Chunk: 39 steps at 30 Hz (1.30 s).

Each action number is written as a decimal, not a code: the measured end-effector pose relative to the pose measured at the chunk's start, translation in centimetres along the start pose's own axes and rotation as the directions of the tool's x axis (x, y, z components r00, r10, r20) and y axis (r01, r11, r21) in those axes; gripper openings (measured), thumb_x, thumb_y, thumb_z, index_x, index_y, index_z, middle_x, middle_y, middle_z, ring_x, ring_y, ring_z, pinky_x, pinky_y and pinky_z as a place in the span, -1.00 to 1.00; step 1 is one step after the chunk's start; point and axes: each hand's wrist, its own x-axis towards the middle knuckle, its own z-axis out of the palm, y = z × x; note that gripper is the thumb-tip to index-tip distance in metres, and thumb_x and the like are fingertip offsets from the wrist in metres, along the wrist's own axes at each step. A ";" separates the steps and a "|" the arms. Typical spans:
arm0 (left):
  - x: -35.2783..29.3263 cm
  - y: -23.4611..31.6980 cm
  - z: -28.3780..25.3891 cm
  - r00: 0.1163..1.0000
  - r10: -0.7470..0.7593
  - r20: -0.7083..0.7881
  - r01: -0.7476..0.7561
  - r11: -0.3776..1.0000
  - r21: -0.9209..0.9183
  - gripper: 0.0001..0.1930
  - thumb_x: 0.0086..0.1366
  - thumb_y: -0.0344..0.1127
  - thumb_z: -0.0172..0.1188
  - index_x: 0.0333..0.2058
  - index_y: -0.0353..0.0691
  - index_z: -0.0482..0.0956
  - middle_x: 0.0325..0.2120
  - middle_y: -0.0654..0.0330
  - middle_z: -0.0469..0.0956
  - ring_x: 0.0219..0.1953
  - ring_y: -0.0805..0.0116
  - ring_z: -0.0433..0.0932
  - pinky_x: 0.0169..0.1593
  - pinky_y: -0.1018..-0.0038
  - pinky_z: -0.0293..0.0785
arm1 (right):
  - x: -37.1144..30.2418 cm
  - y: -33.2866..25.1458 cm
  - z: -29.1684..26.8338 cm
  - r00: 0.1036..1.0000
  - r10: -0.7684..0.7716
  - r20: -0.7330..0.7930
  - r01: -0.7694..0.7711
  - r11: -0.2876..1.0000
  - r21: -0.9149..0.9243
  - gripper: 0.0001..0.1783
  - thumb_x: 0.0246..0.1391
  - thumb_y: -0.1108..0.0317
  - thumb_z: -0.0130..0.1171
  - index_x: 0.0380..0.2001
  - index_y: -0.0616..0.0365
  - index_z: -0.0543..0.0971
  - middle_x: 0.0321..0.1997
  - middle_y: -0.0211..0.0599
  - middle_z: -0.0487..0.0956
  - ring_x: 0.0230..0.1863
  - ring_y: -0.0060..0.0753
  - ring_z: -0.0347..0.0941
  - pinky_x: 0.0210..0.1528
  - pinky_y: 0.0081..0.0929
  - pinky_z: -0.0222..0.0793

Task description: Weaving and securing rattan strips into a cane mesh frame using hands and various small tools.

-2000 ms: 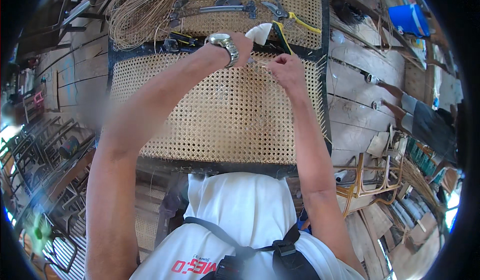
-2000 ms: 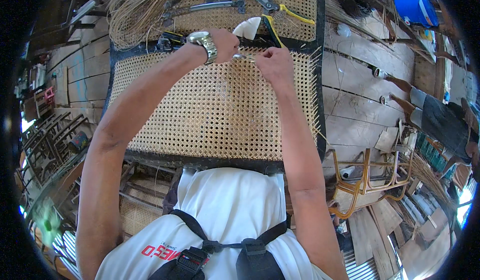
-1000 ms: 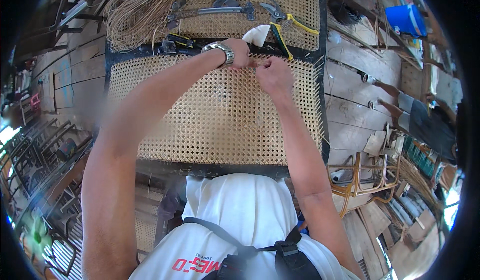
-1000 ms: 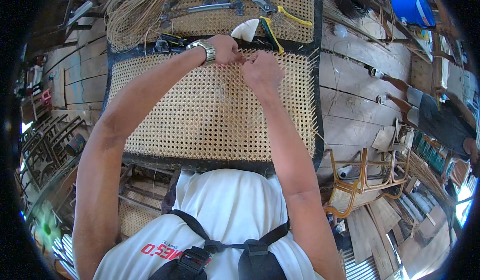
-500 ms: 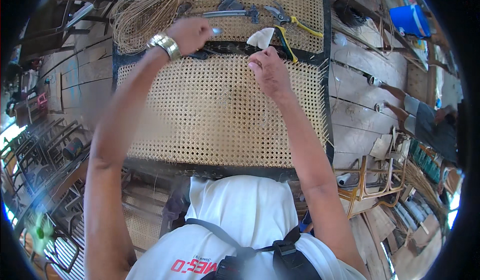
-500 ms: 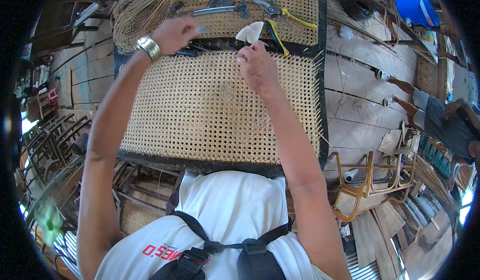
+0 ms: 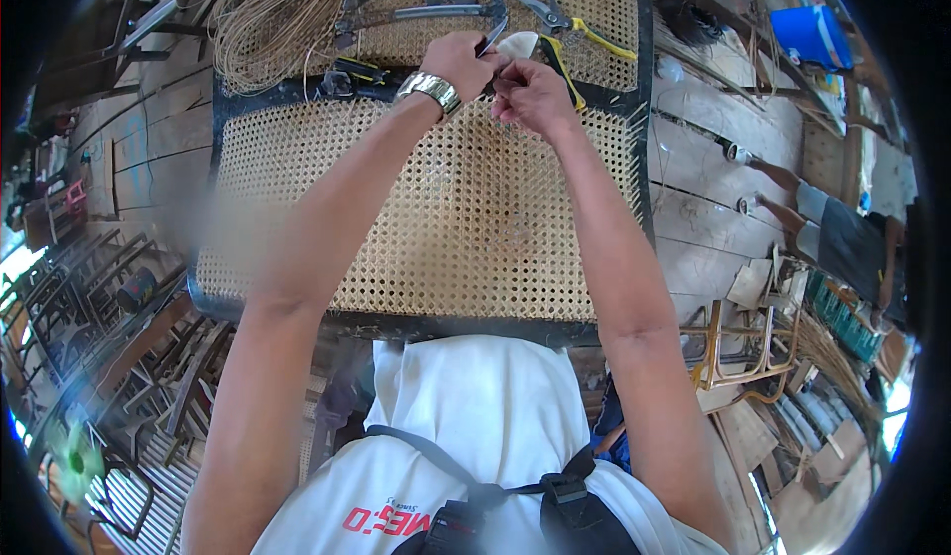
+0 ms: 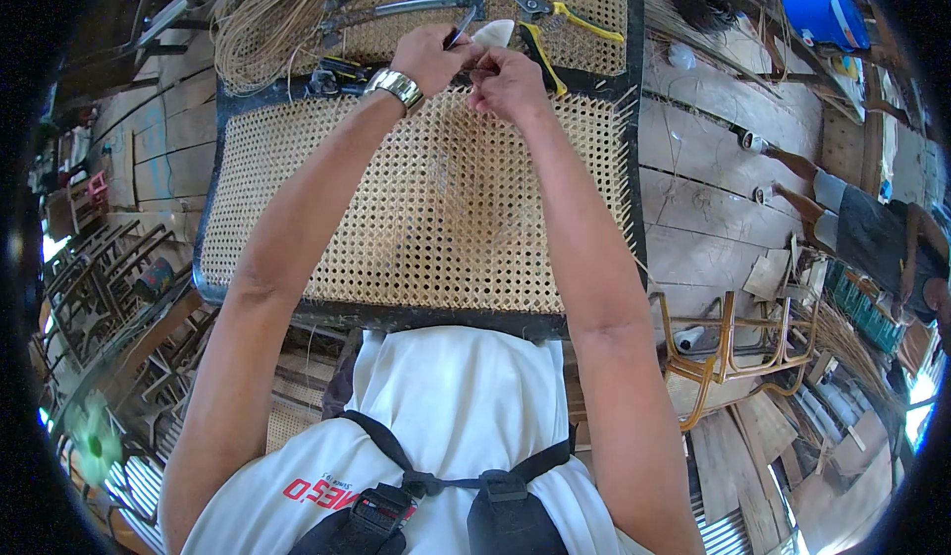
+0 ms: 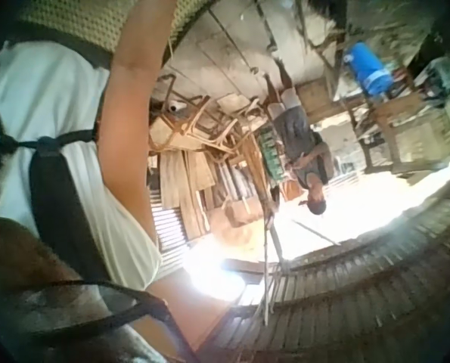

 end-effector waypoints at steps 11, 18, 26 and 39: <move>-1.7 -0.1 -5.3 0.875 -0.091 0.476 -0.030 0.970 0.240 -0.61 0.40 0.03 0.04 -0.21 -0.18 0.64 -0.50 0.07 0.66 -0.38 0.18 0.67 -0.23 0.20 0.52 | -1.9 2.6 -1.7 0.992 0.067 -0.108 -0.073 0.996 -0.054 -0.72 0.06 0.21 0.38 -0.35 0.26 0.70 -0.46 -0.36 0.66 -0.43 -0.53 0.53 -0.31 -0.51 0.41; -2.0 1.0 -4.3 0.847 -0.046 0.529 -0.180 0.913 0.366 -0.72 0.34 -0.07 0.15 -0.19 -0.10 0.69 -0.34 -0.01 0.69 -0.23 -0.04 0.67 -0.14 0.13 0.55 | -2.8 0.1 -0.7 0.970 0.122 -0.209 -0.173 0.954 -0.245 -0.74 -0.09 0.25 0.46 -0.48 0.25 0.71 -0.56 -0.28 0.64 -0.51 -0.49 0.57 -0.38 -0.48 0.45; -1.4 4.4 -4.3 0.824 0.025 0.566 -0.396 0.741 0.543 -0.72 0.26 -0.16 0.20 -0.23 -0.22 0.72 -0.28 -0.03 0.71 -0.20 0.01 0.71 -0.13 0.14 0.63 | -3.4 1.0 -2.2 0.960 0.146 -0.239 -0.183 0.973 -0.142 -0.80 -0.25 0.36 0.47 -0.62 0.27 0.67 -0.62 -0.26 0.61 -0.63 -0.46 0.50 -0.51 -0.43 0.43; -1.3 2.9 -2.2 0.789 0.022 0.615 -0.375 0.809 0.452 -0.72 0.21 -0.22 0.23 -0.20 -0.26 0.72 -0.24 -0.06 0.71 -0.17 0.02 0.71 -0.10 0.15 0.63 | -3.0 -0.7 -0.7 0.978 0.059 -0.202 -0.168 0.800 -0.577 -0.71 -0.19 0.18 0.44 -0.47 0.19 0.73 -0.36 -0.06 0.71 -0.26 -0.10 0.66 -0.14 -0.23 0.56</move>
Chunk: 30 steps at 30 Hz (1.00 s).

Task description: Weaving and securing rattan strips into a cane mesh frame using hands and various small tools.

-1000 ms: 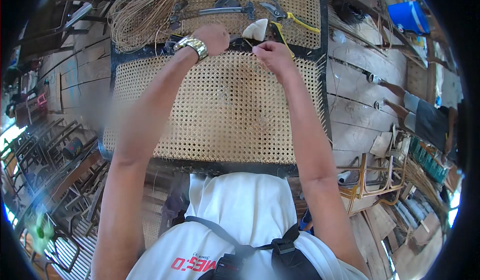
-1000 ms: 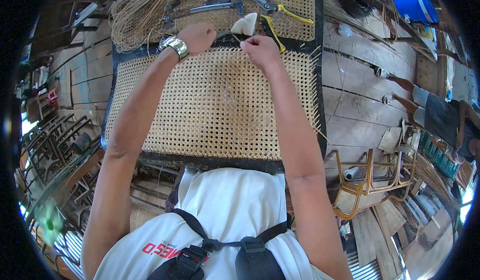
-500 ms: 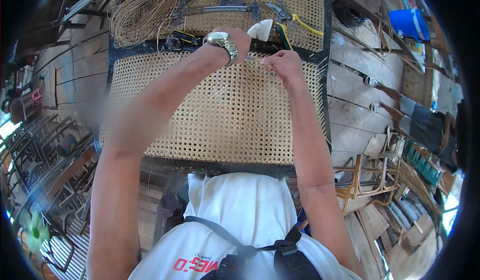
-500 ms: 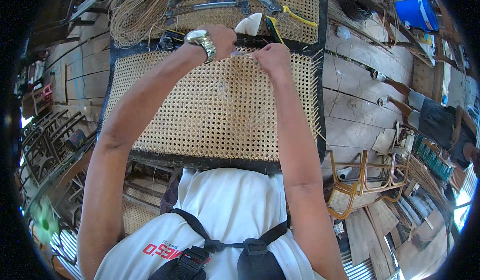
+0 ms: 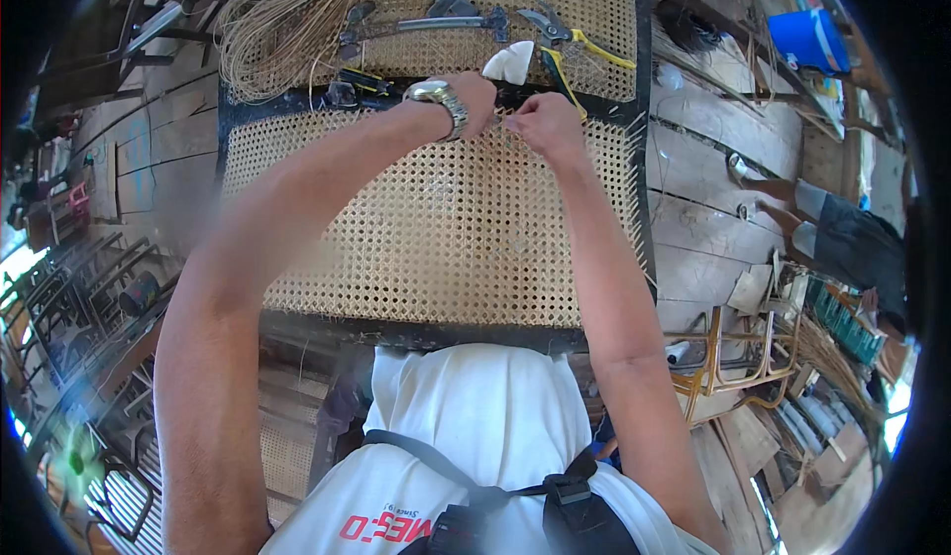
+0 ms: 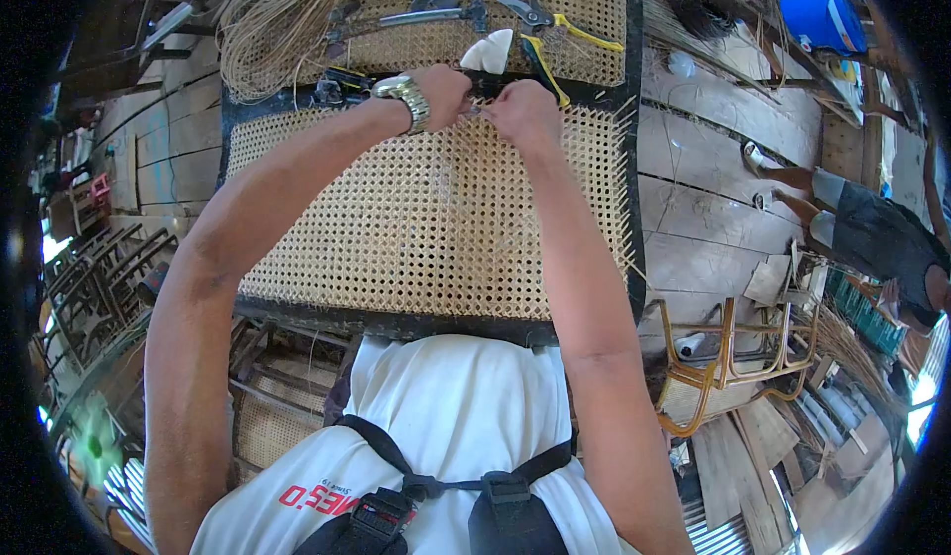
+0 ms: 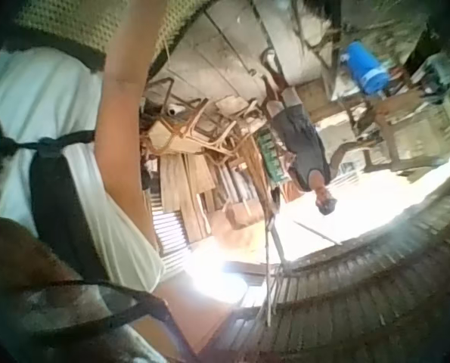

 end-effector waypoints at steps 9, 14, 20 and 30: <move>1.4 -2.1 0.6 0.998 -0.045 0.050 0.049 0.997 -0.067 -0.48 0.37 0.17 0.08 -0.32 -0.21 0.71 -0.45 0.01 0.70 -0.29 0.06 0.70 -0.19 0.20 0.60 | -2.4 0.2 2.3 0.988 -0.098 -0.121 0.100 0.995 0.009 -0.80 -0.03 0.33 0.31 -0.30 0.14 0.70 -0.01 -0.05 0.52 -0.10 0.01 0.56 0.03 -0.17 0.49; -3.1 -5.1 -3.5 0.942 -0.090 -0.323 0.103 0.994 0.024 -0.50 0.38 0.15 0.04 -0.31 -0.21 0.67 -0.37 0.00 0.67 -0.23 -0.02 0.66 -0.14 0.08 0.55 | -4.8 2.7 2.5 0.862 -0.461 -0.211 0.479 0.877 0.039 -0.68 0.04 0.29 0.32 -0.13 0.14 0.63 0.04 -0.16 0.42 -0.10 -0.04 0.52 -0.04 -0.17 0.51; -3.0 -7.4 -1.5 0.980 -0.139 -0.146 0.121 0.985 -0.126 -0.63 0.40 0.00 0.03 -0.31 -0.18 0.62 -0.35 -0.02 0.66 -0.25 -0.08 0.64 -0.15 0.06 0.51 | -3.0 0.3 3.4 0.836 -0.477 -0.272 0.462 0.878 -0.122 -0.74 0.10 0.33 0.29 -0.11 0.06 0.62 0.01 -0.18 0.42 -0.16 -0.17 0.54 -0.13 -0.27 0.53; -2.7 -2.4 -1.2 0.985 -0.069 -0.159 0.058 0.996 -0.069 -0.73 0.33 -0.19 0.14 -0.19 -0.24 0.70 -0.25 -0.06 0.70 -0.16 -0.02 0.70 -0.10 0.13 0.62 | 0.7 0.5 3.6 0.981 -0.077 -0.176 0.159 0.838 0.522 -0.81 0.11 0.27 0.30 -0.33 0.18 0.66 -0.44 -0.25 0.67 -0.45 -0.42 0.54 -0.26 -0.44 0.47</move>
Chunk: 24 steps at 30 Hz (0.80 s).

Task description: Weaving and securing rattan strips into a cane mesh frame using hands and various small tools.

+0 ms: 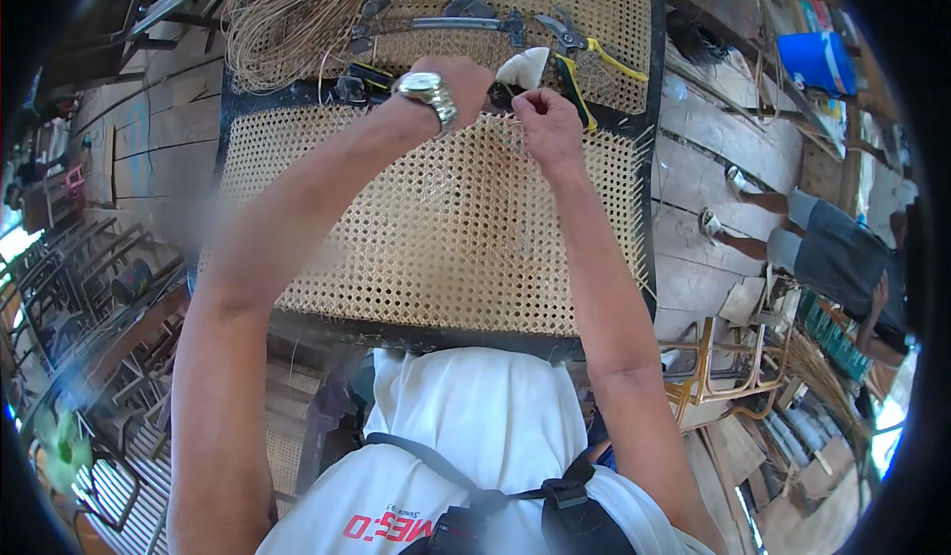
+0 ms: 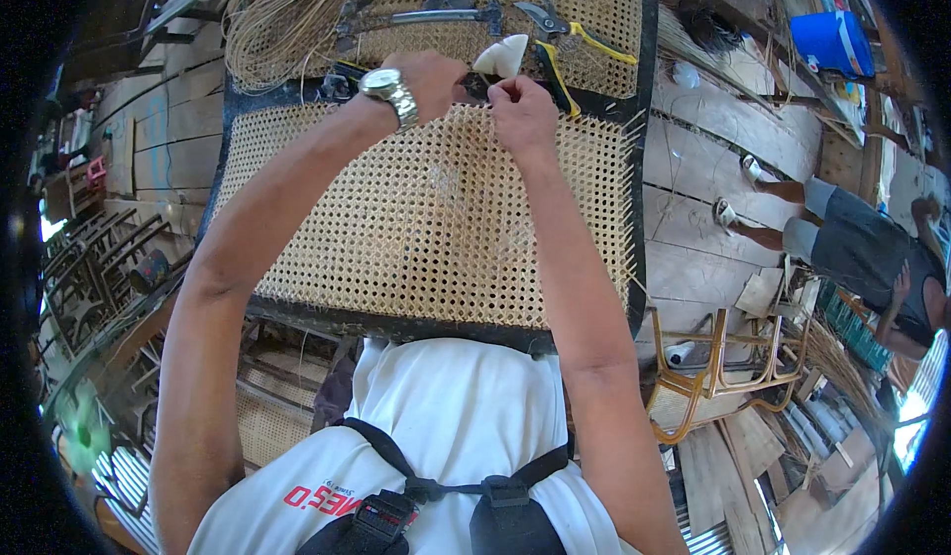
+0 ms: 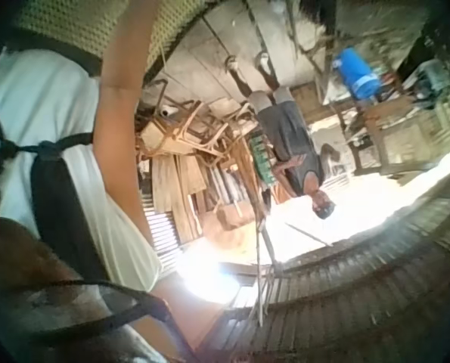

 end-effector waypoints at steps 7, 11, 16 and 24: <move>2.3 2.3 -0.9 0.979 0.203 -0.023 -0.184 0.926 0.329 -0.83 0.21 -0.31 0.24 -0.28 -0.23 0.71 -0.30 0.02 0.72 -0.23 0.08 0.73 -0.24 0.22 0.67 | 0.5 -0.3 -2.6 0.964 0.223 0.142 -0.193 0.961 -0.197 -0.80 0.03 0.31 0.41 -0.43 0.23 0.66 -0.54 -0.46 0.55 -0.54 -0.62 0.38 -0.45 -0.54 0.30; 3.2 1.5 -1.5 0.955 0.279 0.102 -0.296 0.885 0.360 -0.76 0.21 -0.17 0.28 -0.28 -0.21 0.71 -0.30 0.03 0.72 -0.21 0.08 0.72 -0.17 0.17 0.65 | 1.0 -0.4 -2.9 0.948 0.246 0.204 -0.194 0.950 -0.247 -0.82 -0.05 0.33 0.41 -0.45 0.23 0.68 -0.54 -0.45 0.58 -0.54 -0.60 0.40 -0.47 -0.51 0.28; 2.8 -0.4 0.5 0.988 0.114 0.109 -0.120 0.991 0.055 -0.68 0.30 -0.02 0.24 -0.16 -0.11 0.68 -0.29 0.02 0.70 -0.17 0.00 0.69 -0.08 0.08 0.59 | 1.9 -0.5 -2.7 0.965 0.214 0.150 -0.137 0.903 -0.408 -0.75 -0.25 0.24 0.30 -0.54 0.22 0.71 -0.50 -0.06 0.66 -0.47 -0.13 0.61 -0.28 -0.33 0.51; 0.4 0.8 1.5 1.000 0.007 0.003 -0.007 1.000 -0.027 -0.73 0.34 -0.08 0.20 -0.18 -0.12 0.68 -0.27 -0.03 0.68 -0.18 -0.06 0.68 -0.11 0.08 0.58 | 2.5 -1.2 -2.9 0.940 0.266 0.216 -0.134 0.865 -0.484 -0.75 -0.21 0.26 0.29 -0.44 0.17 0.75 -0.41 -0.01 0.69 -0.34 -0.06 0.65 -0.17 -0.25 0.54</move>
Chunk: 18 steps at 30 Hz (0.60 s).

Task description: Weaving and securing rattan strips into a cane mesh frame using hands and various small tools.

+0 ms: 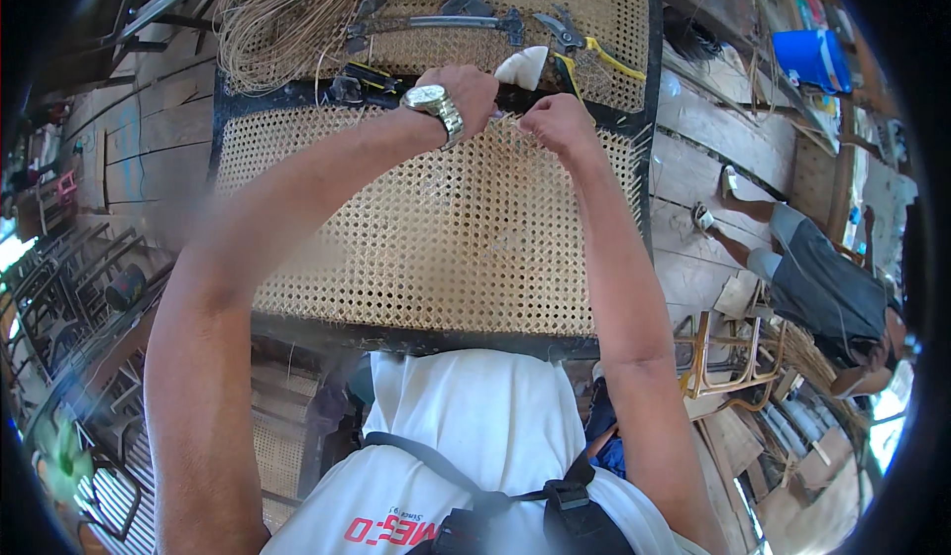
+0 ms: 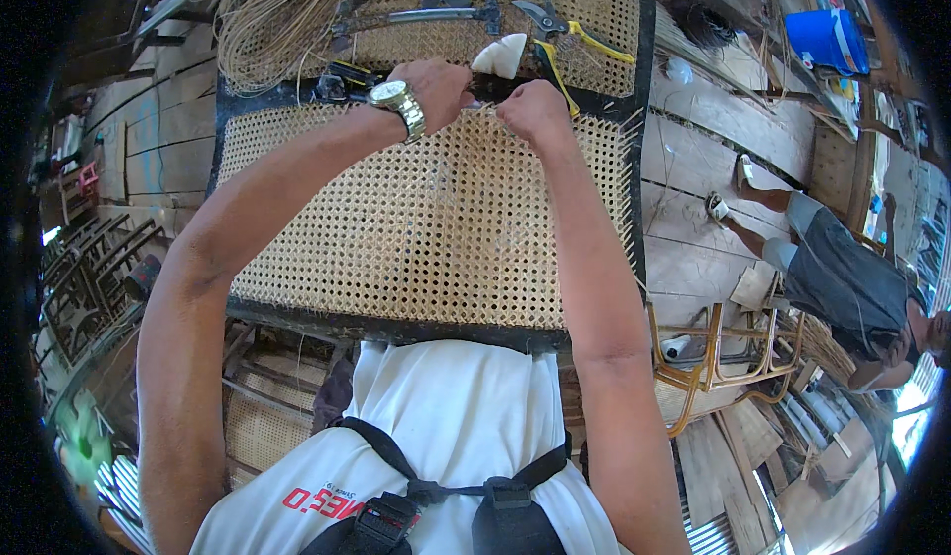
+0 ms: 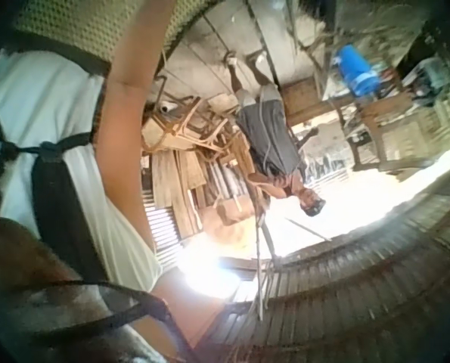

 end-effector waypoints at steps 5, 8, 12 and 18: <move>-0.1 -0.1 0.1 1.000 -0.001 -0.007 0.000 0.999 -0.032 -0.74 0.33 -0.09 0.21 -0.21 -0.14 0.69 -0.32 -0.03 0.68 -0.20 -0.06 0.68 -0.14 0.08 0.59 | 0.4 -0.2 0.9 0.998 -0.059 -0.034 0.055 0.992 -0.114 -0.76 -0.18 0.24 0.32 -0.42 0.10 0.76 -0.39 -0.01 0.70 -0.30 -0.04 0.66 -0.13 -0.27 0.56; 0.8 -1.1 1.1 1.000 0.017 0.006 -0.016 0.998 -0.063 -0.72 0.31 -0.09 0.22 -0.21 -0.18 0.69 -0.33 -0.05 0.68 -0.21 -0.06 0.68 -0.16 0.09 0.60 | -0.8 -2.2 1.1 0.993 -0.067 -0.101 0.052 0.988 -0.145 -0.78 -0.16 0.23 0.33 -0.43 0.08 0.77 -0.36 -0.02 0.71 -0.26 -0.04 0.67 -0.11 -0.26 0.56; 3.2 -1.9 1.7 0.991 0.023 0.131 -0.017 0.999 -0.045 -0.64 0.34 -0.02 0.17 -0.34 -0.20 0.72 -0.40 -0.04 0.69 -0.30 -0.01 0.69 -0.19 0.19 0.60 | -2.3 -2.5 0.7 0.999 -0.028 -0.038 0.027 0.999 -0.017 -0.79 -0.16 0.25 0.33 -0.45 0.10 0.76 -0.32 -0.02 0.71 -0.24 -0.03 0.67 -0.10 -0.23 0.56; 4.0 -1.2 0.6 0.964 -0.029 0.266 0.052 0.995 -0.082 -0.49 0.35 0.16 0.13 -0.44 -0.19 0.74 -0.59 0.12 0.68 -0.38 0.21 0.71 -0.22 0.25 0.61 | -2.5 -1.8 2.6 0.976 -0.060 -0.210 0.051 0.998 -0.045 -0.75 -0.11 0.24 0.30 -0.43 0.20 0.74 -0.21 0.03 0.66 -0.13 -0.04 0.64 -0.03 -0.19 0.54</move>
